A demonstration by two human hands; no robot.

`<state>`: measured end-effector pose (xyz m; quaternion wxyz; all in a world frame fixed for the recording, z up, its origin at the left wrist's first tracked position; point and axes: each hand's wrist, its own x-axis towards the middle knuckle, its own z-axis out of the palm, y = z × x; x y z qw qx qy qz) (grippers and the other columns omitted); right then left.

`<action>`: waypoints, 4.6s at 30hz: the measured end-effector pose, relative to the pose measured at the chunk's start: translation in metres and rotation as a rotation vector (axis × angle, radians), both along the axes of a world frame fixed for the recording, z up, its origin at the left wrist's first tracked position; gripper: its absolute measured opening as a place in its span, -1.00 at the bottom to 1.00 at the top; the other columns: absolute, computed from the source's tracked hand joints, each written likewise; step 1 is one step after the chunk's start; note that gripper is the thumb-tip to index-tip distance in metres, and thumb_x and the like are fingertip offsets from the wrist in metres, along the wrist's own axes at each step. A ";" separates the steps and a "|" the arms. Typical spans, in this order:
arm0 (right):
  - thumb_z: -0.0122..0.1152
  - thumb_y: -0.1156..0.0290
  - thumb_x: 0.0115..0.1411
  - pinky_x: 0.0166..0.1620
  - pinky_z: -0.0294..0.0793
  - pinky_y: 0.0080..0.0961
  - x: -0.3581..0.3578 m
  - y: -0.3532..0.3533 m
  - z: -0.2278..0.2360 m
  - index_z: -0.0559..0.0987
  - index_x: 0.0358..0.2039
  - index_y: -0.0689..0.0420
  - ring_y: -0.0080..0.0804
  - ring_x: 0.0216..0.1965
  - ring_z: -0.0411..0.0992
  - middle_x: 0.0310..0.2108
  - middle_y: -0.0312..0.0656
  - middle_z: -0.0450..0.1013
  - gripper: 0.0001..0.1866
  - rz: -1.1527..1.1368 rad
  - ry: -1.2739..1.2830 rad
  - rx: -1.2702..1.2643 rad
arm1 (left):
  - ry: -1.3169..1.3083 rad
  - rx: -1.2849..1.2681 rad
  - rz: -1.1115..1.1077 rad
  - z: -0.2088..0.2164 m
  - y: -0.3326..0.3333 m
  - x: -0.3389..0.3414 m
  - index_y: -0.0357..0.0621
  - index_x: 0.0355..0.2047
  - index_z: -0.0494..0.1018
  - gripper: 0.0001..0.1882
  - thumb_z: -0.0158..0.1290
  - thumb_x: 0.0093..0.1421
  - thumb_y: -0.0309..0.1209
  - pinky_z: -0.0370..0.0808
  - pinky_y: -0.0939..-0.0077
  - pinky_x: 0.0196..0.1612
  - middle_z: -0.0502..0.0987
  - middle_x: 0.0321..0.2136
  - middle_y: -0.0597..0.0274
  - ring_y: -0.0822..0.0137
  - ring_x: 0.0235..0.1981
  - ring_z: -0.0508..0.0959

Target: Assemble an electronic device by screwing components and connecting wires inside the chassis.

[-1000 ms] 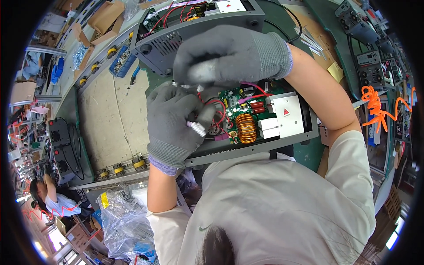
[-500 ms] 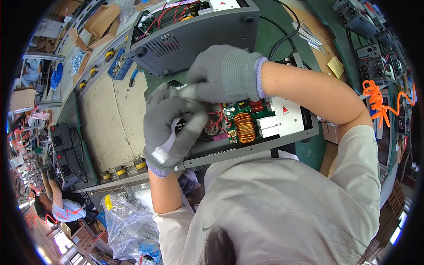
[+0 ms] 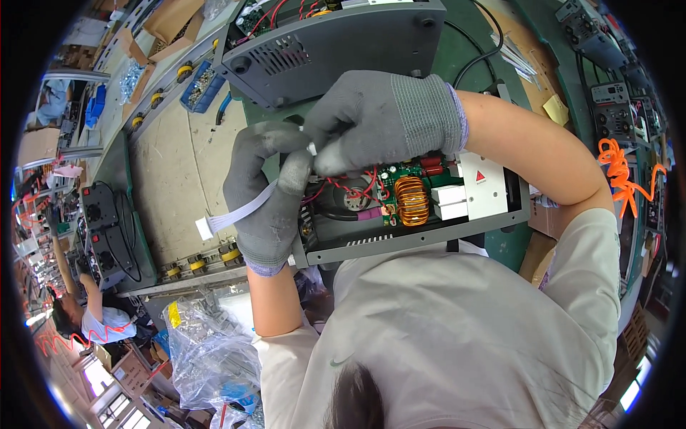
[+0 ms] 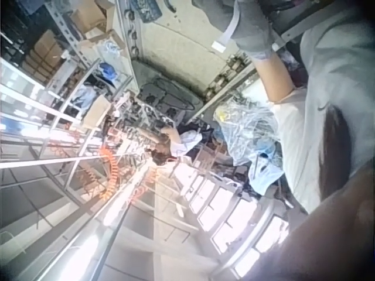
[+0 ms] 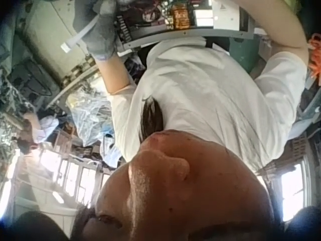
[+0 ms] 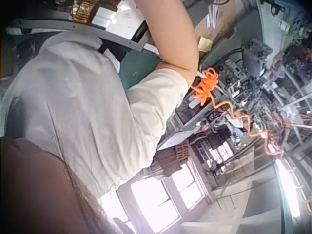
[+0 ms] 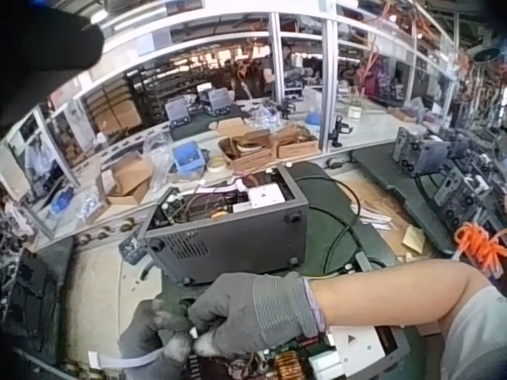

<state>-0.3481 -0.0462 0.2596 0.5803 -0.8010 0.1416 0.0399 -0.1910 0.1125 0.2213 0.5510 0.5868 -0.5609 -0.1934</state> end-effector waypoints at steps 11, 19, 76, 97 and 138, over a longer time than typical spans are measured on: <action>0.29 0.29 0.30 -0.33 0.50 -0.48 0.000 0.016 -0.003 0.65 -0.30 0.28 -0.49 -0.45 0.53 -0.53 -0.22 0.56 -0.74 -0.061 0.033 0.202 | 0.039 -0.033 -0.055 -0.004 -0.002 0.003 -0.22 -0.18 0.53 -0.73 0.09 0.36 -0.23 0.38 0.27 0.16 0.55 -0.11 0.06 0.17 -0.02 0.51; 0.35 0.24 0.27 -0.34 0.45 -0.49 -0.005 0.013 -0.003 0.69 -0.27 0.24 -0.52 -0.44 0.48 -0.50 -0.26 0.55 -0.72 -0.014 0.050 0.345 | -0.002 -0.007 -0.070 0.000 -0.001 -0.003 -0.19 -0.23 0.52 -0.75 0.11 0.35 -0.23 0.42 0.24 0.10 0.55 -0.10 0.03 0.13 -0.02 0.52; 0.16 0.13 0.33 -0.31 0.51 -0.30 0.017 0.040 -0.027 0.70 -0.30 0.14 -0.27 -0.46 0.55 -0.52 -0.12 0.58 -0.66 -0.039 0.174 -0.111 | 0.234 0.102 -0.075 -0.018 -0.006 0.004 -0.29 0.35 0.24 -0.11 -0.22 0.42 0.31 0.33 0.26 0.31 0.44 0.18 -0.08 0.13 0.23 0.44; 0.29 0.10 0.14 -0.28 0.58 -0.20 0.007 0.024 0.027 0.71 -0.41 0.15 -0.05 -0.41 0.58 -0.49 -0.11 0.60 -0.66 -0.249 -0.680 -0.477 | -0.418 0.468 0.153 -0.015 0.008 0.003 -0.30 0.22 0.38 -0.33 0.07 0.34 0.02 0.38 0.28 0.25 0.50 0.10 0.04 0.18 0.19 0.45; 0.18 0.13 0.18 0.11 0.38 -0.19 -0.085 0.055 0.017 0.71 -0.16 0.23 -0.14 -0.09 0.48 -0.06 -0.10 0.54 -0.57 0.379 0.084 -0.769 | -0.384 0.673 -0.199 0.051 -0.041 -0.046 -0.24 -0.25 0.61 -0.82 0.21 0.25 -0.37 0.48 0.41 -0.31 0.60 -0.47 0.12 0.32 -0.43 0.56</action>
